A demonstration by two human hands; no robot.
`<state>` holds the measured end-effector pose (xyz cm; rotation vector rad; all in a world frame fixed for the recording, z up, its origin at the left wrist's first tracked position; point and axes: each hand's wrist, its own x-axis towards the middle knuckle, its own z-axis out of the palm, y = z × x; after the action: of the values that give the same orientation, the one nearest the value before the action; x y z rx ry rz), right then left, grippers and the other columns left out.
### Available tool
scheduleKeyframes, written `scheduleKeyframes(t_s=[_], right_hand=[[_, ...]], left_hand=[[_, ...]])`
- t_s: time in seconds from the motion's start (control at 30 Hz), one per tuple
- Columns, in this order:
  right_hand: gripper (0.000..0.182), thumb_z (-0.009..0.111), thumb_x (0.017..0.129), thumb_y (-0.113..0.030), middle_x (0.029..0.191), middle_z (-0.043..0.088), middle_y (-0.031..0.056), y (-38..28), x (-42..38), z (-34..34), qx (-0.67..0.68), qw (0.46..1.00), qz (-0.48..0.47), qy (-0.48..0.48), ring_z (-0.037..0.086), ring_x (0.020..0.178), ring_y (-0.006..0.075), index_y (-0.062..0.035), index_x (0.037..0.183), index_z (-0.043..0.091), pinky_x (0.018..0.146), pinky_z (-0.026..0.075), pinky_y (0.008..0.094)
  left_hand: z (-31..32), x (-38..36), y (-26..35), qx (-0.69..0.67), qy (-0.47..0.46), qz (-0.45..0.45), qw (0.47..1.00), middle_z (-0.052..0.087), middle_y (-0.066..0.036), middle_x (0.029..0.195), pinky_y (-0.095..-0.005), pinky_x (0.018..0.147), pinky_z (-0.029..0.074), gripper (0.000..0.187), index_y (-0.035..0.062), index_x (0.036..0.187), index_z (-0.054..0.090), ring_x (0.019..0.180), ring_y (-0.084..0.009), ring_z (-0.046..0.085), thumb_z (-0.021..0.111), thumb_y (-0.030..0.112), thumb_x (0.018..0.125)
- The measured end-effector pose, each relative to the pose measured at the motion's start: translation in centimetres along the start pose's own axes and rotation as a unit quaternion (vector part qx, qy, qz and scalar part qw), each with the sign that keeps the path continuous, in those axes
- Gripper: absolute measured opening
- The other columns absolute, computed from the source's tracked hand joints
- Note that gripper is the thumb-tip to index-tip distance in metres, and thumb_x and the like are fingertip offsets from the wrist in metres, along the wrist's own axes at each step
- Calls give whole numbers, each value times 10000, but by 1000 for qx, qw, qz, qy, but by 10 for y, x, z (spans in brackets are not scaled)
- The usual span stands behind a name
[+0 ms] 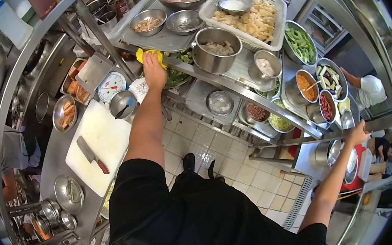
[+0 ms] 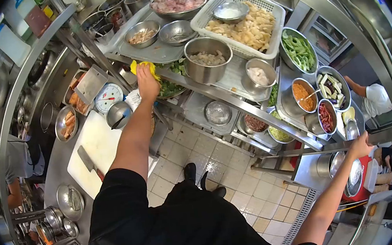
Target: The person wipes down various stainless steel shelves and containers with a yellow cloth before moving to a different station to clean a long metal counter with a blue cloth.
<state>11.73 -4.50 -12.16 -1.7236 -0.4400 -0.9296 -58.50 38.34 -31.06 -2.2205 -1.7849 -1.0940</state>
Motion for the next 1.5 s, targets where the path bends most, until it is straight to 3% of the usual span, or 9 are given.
scheduleKeyframes(t_s=[0.27,0.43,0.63,0.73,0.8,0.93,1.0,1.07,1.5], right_hand=[[212,740,801,-158,702,640,51,-22,-3,-1,51,997,58,-2,584,580,134,-5,803,593,559,497,305],[226,737,798,-174,688,632,46,-15,0,-1,45,998,49,5,567,547,131,-10,783,582,534,489,309],[268,753,783,-201,657,622,68,-9,4,0,67,994,80,9,570,539,133,-5,748,574,529,493,311],[300,749,779,-223,680,646,111,23,16,-1,-18,996,88,-15,601,571,182,27,748,588,560,511,358],[366,760,758,-262,715,670,155,32,22,-1,-172,984,8,34,633,623,247,65,757,596,603,524,412],[405,796,711,-259,773,688,168,38,19,9,28,996,68,47,658,675,269,72,823,592,652,533,413],[357,792,711,-224,784,693,153,23,12,7,-83,991,-48,88,661,699,242,56,818,598,705,532,384],[332,765,703,-205,823,698,145,-22,-3,2,-5,998,47,35,667,726,261,52,842,608,742,523,402],[318,714,725,-156,743,667,115,-46,-17,-4,104,994,28,15,636,657,231,36,904,534,669,520,372]], left_hand=[[8,59,-103,39,3,-40,998,378,-238,1455,-473,1201,242,587,-16,1353,431,1428,-445,261,601,-47,793],[8,75,-108,-17,19,-118,993,321,-254,1449,-473,1149,294,755,-32,1363,403,1366,-437,326,704,-65,671],[5,74,-106,-21,-4,-139,990,300,-251,1484,-473,1160,291,760,-12,1377,370,1390,-441,305,747,35,718],[20,75,-120,46,20,-84,995,310,-255,1472,-493,1153,291,798,-8,1367,374,1379,-433,318,787,95,691],[24,79,-124,58,-68,-150,985,326,-250,1453,-499,1148,284,806,-1,1352,380,1365,-421,332,804,136,680],[27,67,-87,11,-38,-174,984,341,-243,1427,-476,1144,280,722,2,1335,388,1359,-418,327,748,105,717],[32,56,-69,6,-45,-169,985,326,-246,1440,-472,1153,268,707,-5,1351,381,1366,-422,311,709,84,731],[31,43,-44,8,-41,-169,985,319,-249,1448,-472,1157,264,716,-12,1363,375,1371,-424,304,701,80,732],[36,-86,171,56,-19,-4,998,363,-272,1424,-537,1104,275,677,-58,1329,401,1299,-469,349,674,63,721]])
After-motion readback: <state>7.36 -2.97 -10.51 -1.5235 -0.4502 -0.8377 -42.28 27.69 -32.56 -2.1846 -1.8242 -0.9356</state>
